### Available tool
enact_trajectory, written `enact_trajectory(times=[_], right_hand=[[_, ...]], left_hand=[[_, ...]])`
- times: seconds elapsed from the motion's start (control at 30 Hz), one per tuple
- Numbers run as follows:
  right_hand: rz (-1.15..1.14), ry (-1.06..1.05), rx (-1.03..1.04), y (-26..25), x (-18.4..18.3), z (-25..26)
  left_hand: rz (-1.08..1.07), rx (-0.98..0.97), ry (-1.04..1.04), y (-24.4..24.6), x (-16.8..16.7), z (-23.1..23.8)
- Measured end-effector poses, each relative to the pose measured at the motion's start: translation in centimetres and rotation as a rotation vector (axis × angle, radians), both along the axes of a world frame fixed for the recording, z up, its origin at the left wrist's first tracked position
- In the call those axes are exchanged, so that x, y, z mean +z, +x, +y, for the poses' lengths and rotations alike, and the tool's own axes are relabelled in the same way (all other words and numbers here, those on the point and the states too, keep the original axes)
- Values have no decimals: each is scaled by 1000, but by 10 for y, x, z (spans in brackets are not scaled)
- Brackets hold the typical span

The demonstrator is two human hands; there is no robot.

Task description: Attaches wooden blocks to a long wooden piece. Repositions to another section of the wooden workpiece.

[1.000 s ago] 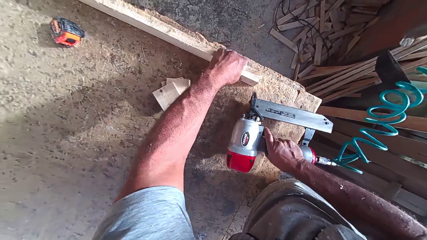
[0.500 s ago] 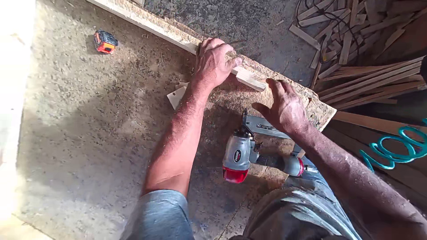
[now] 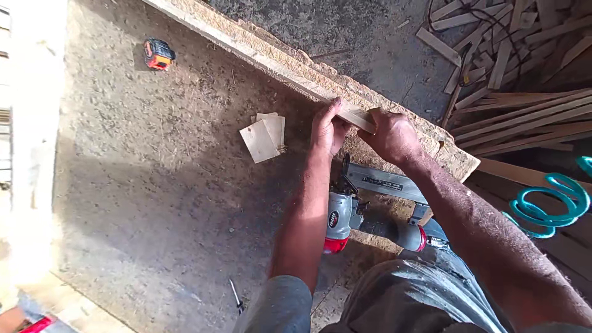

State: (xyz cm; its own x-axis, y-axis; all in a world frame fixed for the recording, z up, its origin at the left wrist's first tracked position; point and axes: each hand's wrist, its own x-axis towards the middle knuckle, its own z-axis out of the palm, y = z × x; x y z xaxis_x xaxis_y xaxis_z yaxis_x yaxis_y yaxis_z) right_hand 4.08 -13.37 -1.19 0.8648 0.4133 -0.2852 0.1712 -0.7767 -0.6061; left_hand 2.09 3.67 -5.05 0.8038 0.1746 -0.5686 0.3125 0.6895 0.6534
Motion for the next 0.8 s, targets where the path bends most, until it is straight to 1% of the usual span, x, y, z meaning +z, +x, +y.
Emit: enact_trajectory(times=[0.13, 0.3, 0.53, 0.63, 0.73, 0.8], right_hand=[[17, 1, 2, 0, -3, -1], [4, 13, 8, -1, -5, -4], [-11, 18, 22, 0, -1, -5], [-26, 19, 21, 0, -2, -5], [-8, 29, -5, 1, -2, -5], [12, 42, -24, 2, -2, -6]], left_hand=[[-14, -1, 38, -2, -7, -1], [-79, -7, 14, 0, -18, 2], [-90, -12, 13, -1, -22, 5], [-63, -51, 44, -3, -19, 6], [-47, -111, 23, -3, -14, 9], [39, -172, 77, -3, -2, 10]])
